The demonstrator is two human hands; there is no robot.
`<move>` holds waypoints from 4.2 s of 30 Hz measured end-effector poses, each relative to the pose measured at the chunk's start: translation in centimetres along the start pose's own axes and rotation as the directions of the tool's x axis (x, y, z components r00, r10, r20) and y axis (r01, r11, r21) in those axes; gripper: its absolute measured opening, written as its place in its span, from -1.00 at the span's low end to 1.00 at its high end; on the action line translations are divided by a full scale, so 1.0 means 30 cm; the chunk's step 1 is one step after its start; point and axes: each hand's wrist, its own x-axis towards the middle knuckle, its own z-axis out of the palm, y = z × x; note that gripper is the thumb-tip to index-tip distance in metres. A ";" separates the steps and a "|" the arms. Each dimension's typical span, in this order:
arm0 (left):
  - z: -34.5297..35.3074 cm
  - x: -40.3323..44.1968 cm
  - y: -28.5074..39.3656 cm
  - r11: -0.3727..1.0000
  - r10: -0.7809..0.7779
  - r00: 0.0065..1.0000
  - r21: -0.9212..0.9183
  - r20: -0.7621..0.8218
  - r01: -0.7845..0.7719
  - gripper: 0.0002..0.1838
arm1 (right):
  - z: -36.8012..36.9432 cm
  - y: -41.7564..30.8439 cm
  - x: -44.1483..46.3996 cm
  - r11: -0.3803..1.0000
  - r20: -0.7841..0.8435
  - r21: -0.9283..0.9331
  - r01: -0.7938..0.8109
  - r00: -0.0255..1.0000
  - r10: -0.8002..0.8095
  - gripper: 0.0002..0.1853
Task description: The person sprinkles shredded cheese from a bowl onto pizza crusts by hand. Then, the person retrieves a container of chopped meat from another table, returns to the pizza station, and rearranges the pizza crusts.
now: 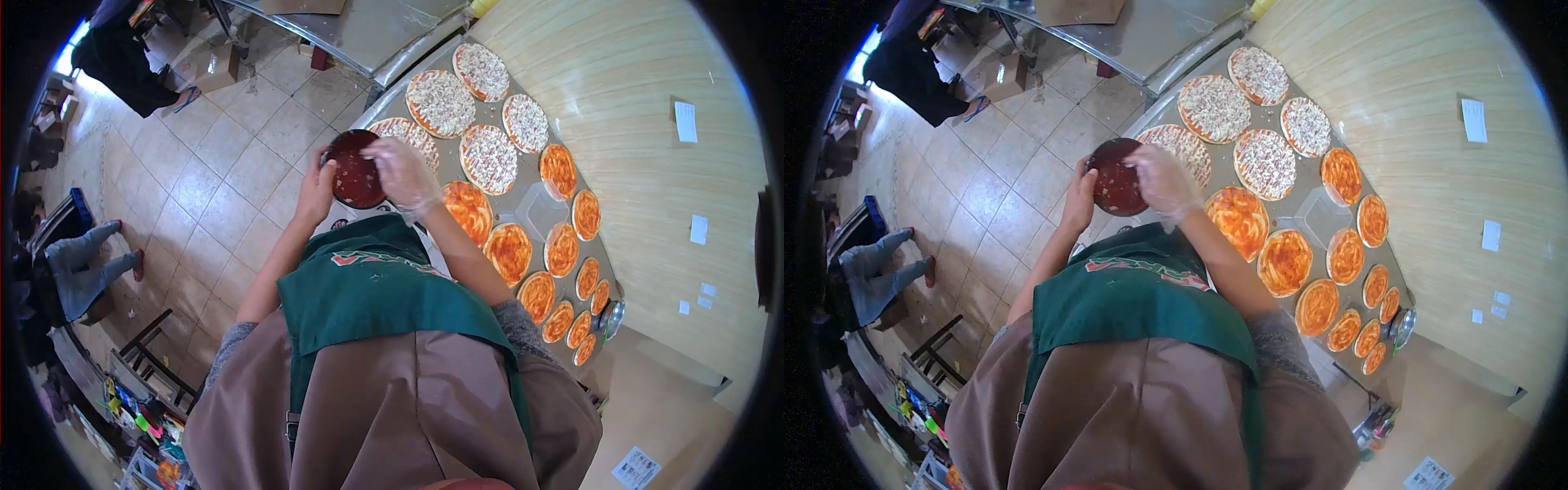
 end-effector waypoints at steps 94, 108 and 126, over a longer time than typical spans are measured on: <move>1.341 -0.541 0.074 0.978 -0.207 0.453 0.171 0.867 0.120 -0.43 | -0.667 -0.234 -2.076 0.086 -0.084 0.921 0.380 -0.022 0.996 -0.36; 2.041 -1.428 -0.036 0.992 -0.122 -0.211 0.121 0.970 -0.019 -0.25 | -0.481 -1.075 -2.410 0.831 0.037 0.532 -0.161 -0.976 -0.213 -0.14; 3.050 -2.435 -0.057 0.949 0.034 -0.486 -0.181 0.873 -0.260 -0.20 | -0.784 -1.475 -3.302 0.474 -0.163 0.793 -0.381 -0.884 -0.437 0.00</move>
